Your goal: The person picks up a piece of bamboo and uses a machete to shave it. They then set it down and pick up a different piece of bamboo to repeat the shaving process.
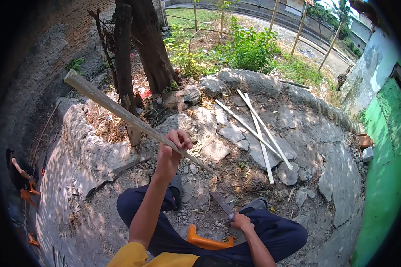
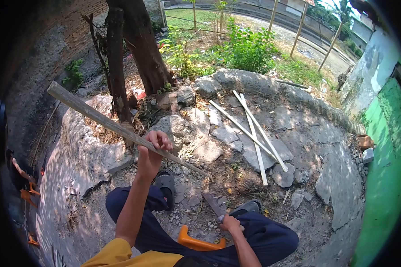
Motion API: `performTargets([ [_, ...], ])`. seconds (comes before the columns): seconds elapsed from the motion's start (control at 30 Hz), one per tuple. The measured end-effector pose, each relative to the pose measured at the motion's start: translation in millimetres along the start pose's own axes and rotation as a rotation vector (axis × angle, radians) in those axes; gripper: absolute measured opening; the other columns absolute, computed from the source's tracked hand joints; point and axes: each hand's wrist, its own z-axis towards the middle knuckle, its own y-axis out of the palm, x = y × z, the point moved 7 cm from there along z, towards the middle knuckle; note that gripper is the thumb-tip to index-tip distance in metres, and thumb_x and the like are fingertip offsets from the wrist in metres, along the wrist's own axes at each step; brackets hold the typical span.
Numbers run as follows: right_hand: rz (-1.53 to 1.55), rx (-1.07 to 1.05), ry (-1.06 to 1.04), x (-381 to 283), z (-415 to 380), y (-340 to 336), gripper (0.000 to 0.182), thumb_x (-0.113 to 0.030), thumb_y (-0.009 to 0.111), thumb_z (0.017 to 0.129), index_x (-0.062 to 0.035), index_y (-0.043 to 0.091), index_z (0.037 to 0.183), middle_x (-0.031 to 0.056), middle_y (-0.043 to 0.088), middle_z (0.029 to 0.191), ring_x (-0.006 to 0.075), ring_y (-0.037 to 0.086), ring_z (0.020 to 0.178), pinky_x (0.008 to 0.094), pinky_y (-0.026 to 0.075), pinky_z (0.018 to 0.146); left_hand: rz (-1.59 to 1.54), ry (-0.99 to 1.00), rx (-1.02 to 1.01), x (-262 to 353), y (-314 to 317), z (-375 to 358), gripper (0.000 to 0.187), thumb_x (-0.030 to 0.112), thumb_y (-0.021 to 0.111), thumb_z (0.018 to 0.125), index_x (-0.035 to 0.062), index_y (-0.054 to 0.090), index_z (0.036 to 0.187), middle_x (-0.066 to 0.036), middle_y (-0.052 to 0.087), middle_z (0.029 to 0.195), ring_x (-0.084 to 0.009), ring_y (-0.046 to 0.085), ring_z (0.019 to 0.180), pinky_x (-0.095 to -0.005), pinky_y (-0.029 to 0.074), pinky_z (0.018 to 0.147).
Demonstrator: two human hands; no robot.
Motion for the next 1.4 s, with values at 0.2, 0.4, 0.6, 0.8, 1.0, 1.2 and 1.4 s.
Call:
performTargets([
  [0.2,-0.007,0.002,-0.002,0.0,-0.2,-0.5,0.060,-0.034,0.068,0.082,-0.0026,0.051,0.130,0.0216,0.066,0.121,0.0383,0.064,0.114,0.0488,0.049,0.097,-0.007,0.000,-0.005,-1.8,-1.1,-0.3,0.059,0.068,0.064,0.084,0.0117,0.048,0.087,-0.005,0.052,0.098,-0.0171,0.056,0.090,-0.0368,0.046,0.091],
  [0.4,-0.017,0.005,-0.001,-1.1,-0.6,-0.7,0.059,-0.033,0.067,0.082,-0.0024,0.051,0.129,0.0226,0.067,0.120,0.0385,0.064,0.114,0.0486,0.049,0.097,-0.022,-0.003,0.008,-2.5,-2.2,-0.7,0.057,0.065,0.067,0.085,0.0116,0.048,0.088,-0.007,0.053,0.100,-0.0167,0.057,0.092,-0.0318,0.044,0.087],
  [0.6,0.001,0.007,-0.003,-1.8,-2.0,-1.9,0.059,-0.032,0.067,0.081,-0.0023,0.051,0.129,0.0233,0.067,0.119,0.0389,0.064,0.113,0.0489,0.049,0.097,-0.030,0.005,0.010,-3.3,-4.0,-0.7,0.056,0.063,0.069,0.085,0.0115,0.048,0.088,-0.007,0.053,0.100,-0.0164,0.057,0.092,-0.0318,0.045,0.087],
  [0.8,-0.003,0.013,-0.003,0.4,1.7,0.6,0.059,-0.032,0.067,0.082,-0.0025,0.051,0.130,0.0228,0.067,0.119,0.0385,0.064,0.113,0.0487,0.049,0.097,-0.048,0.019,0.018,-0.9,-2.9,-0.5,0.053,0.059,0.071,0.085,0.0116,0.049,0.087,-0.007,0.054,0.099,-0.0160,0.057,0.092,-0.0306,0.045,0.085],
  [1.0,-0.014,0.003,0.004,-0.1,0.7,-0.2,0.060,-0.033,0.068,0.082,-0.0023,0.051,0.130,0.0223,0.067,0.120,0.0378,0.064,0.113,0.0483,0.049,0.097,0.007,0.010,0.016,0.0,-4.8,-0.5,0.055,0.064,0.066,0.086,0.0125,0.047,0.087,-0.004,0.051,0.096,-0.0167,0.055,0.089,-0.0342,0.046,0.090],
  [1.2,-0.019,-0.001,0.002,-1.5,-1.4,-2.3,0.061,-0.033,0.069,0.082,-0.0015,0.050,0.130,0.0221,0.067,0.120,0.0378,0.064,0.113,0.0483,0.049,0.097,0.015,0.008,0.030,0.9,-5.5,-0.4,0.054,0.062,0.069,0.084,0.0124,0.047,0.086,-0.005,0.052,0.095,-0.0170,0.056,0.090,-0.0336,0.047,0.088],
  [1.4,-0.009,0.003,-0.002,1.3,2.3,0.6,0.061,-0.034,0.068,0.082,-0.0014,0.050,0.130,0.0222,0.067,0.120,0.0377,0.064,0.114,0.0489,0.049,0.097,-0.014,0.032,0.022,0.2,-6.9,0.0,0.052,0.059,0.072,0.085,0.0121,0.049,0.087,-0.006,0.055,0.098,-0.0147,0.058,0.090,-0.0285,0.046,0.082],
])
